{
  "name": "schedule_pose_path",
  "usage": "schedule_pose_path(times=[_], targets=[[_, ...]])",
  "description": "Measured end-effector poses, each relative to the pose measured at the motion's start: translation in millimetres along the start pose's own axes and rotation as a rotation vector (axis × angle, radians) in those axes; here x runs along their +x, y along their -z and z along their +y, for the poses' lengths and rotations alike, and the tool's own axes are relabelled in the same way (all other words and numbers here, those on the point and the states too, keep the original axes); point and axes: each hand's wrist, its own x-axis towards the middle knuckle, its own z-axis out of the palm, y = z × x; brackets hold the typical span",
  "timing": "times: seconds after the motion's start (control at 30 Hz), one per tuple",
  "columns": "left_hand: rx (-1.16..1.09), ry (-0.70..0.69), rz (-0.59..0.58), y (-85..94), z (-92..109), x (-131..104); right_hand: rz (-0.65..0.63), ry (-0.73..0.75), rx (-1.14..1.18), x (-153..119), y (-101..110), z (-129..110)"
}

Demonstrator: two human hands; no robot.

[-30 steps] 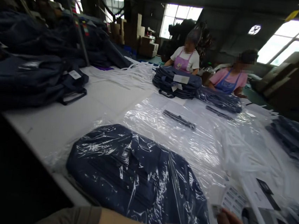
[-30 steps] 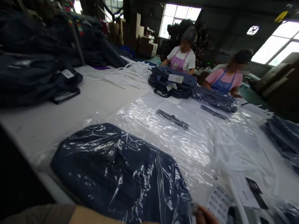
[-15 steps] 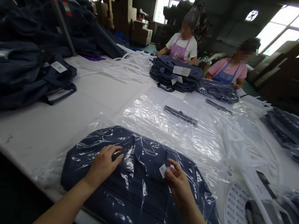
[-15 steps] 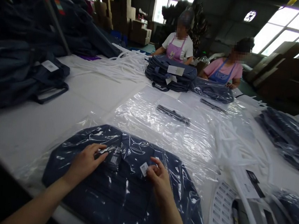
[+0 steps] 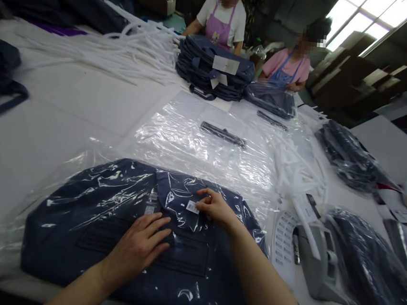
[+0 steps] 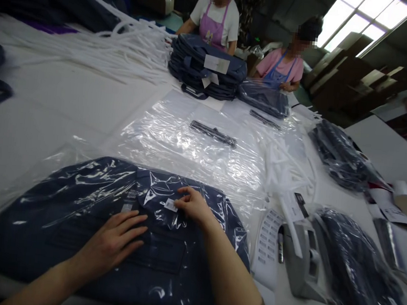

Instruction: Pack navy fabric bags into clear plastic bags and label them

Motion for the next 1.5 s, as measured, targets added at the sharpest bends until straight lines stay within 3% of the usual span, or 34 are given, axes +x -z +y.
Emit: schedule_pose_path(times=[0.23, 0.6, 0.83, 0.97, 1.17, 1.3, 1.37, 1.43, 1.5], targets=[[-0.015, 0.001, 0.047, 3.3, -6, -3, -0.031, -0.011, 0.011, 0, -10, -8], [-0.019, 0.086, 0.175, 19.7, -26, -23, -0.11, 0.011, -0.01, 20, -58, -6], [-0.009, 0.095, 0.18, 20.7, -32, -17, -0.091, -0.002, -0.058, 28, -64, -2], [0.038, 0.002, 0.115, 22.7, -36, -4, -0.08, -0.002, -0.087, 29, -64, 0], [0.113, -0.122, -0.167, 4.4, -48, 9, 0.027, 0.033, -0.288, 27, -67, -2], [0.05, -0.108, -0.261, -7.3, -55, 7, 0.242, 0.15, -0.527, 8, -68, 0], [0.046, -0.119, -0.26, -5.7, -54, 5, 0.353, 0.306, -0.679, -5, -70, 5], [0.039, -0.101, -0.19, 0.5, -52, 3, 0.388, 0.525, -0.796, -16, -73, 13], [-0.008, 0.042, -0.038, 8.9, -52, 0, 0.348, 0.696, -0.849, -22, -78, 18]])
